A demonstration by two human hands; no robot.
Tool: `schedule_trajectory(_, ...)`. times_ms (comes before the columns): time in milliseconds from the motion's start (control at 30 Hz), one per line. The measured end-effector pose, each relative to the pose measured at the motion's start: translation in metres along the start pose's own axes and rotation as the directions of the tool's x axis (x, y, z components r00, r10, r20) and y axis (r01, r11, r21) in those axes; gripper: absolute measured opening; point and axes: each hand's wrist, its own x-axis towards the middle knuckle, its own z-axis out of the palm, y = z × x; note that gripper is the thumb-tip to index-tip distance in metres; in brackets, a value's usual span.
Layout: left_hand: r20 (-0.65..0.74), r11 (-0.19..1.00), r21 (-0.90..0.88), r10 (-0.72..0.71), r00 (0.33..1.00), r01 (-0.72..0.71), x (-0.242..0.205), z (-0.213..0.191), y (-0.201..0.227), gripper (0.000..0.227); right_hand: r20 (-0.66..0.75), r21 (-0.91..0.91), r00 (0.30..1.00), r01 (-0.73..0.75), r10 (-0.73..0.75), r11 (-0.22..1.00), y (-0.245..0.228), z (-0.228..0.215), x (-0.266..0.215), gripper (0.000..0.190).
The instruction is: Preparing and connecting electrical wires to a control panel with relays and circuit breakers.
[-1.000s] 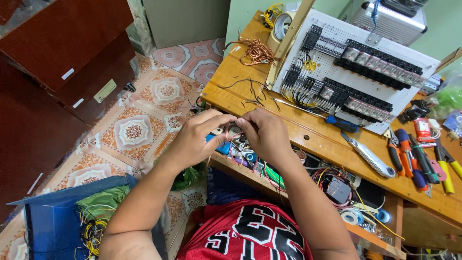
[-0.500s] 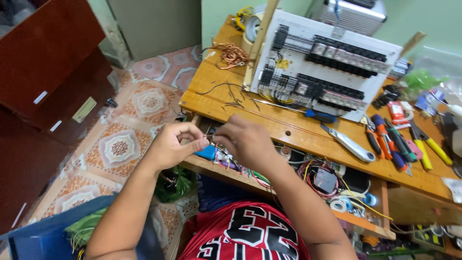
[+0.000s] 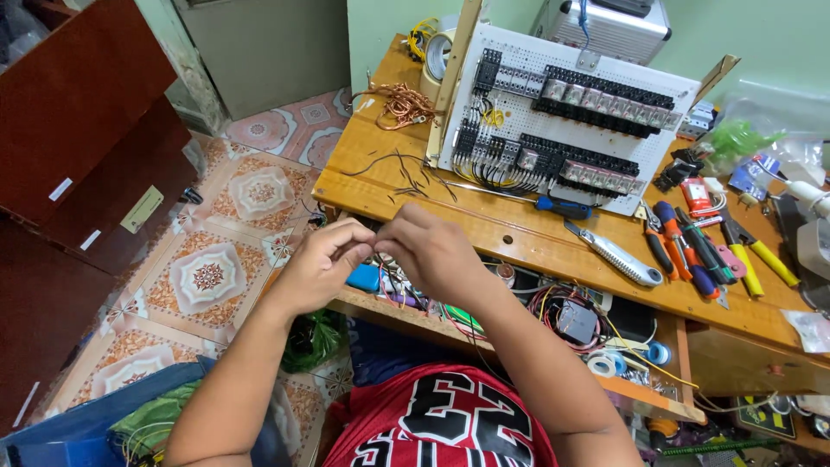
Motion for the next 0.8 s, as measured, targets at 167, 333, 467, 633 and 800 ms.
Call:
schedule_trajectory(167, -0.022, 0.865, -0.496, -0.106, 0.994, 0.081, -0.008, 0.015, -0.046, 0.014, -0.175, 0.019, 0.974, 0.15, -0.144, 0.989, 0.006, 0.015, 0.004, 0.015)
schedule_trajectory(333, -0.068, 0.689, -0.72, -0.19, 0.979, 0.083, -0.011, 0.025, -0.074, 0.017, -0.164, 0.026, 0.936, 0.319, -0.31, 0.948, 0.004, 0.013, 0.013, 0.025)
schedule_trajectory(467, -0.123, 0.682, -0.73, -0.2, 0.972, 0.048, -0.009, 0.027, -0.074, 0.014, -0.107, 0.074, 0.94, 0.331, -0.323, 0.941, 0.014, 0.02, 0.015, 0.014)
schedule_trajectory(633, -0.119, 0.637, -0.77, -0.213, 0.97, 0.045, -0.006, 0.026, -0.062, 0.012, -0.131, -0.085, 0.908, 0.39, -0.398, 0.917, 0.032, 0.036, 0.013, 0.009)
schedule_trajectory(800, -0.137, 0.76, -0.649, -0.161, 0.977, 0.034, -0.012, 0.013, -0.065, 0.014, -0.214, 0.205, 0.954, 0.255, -0.211, 0.945, 0.016, 0.033, 0.016, 0.01)
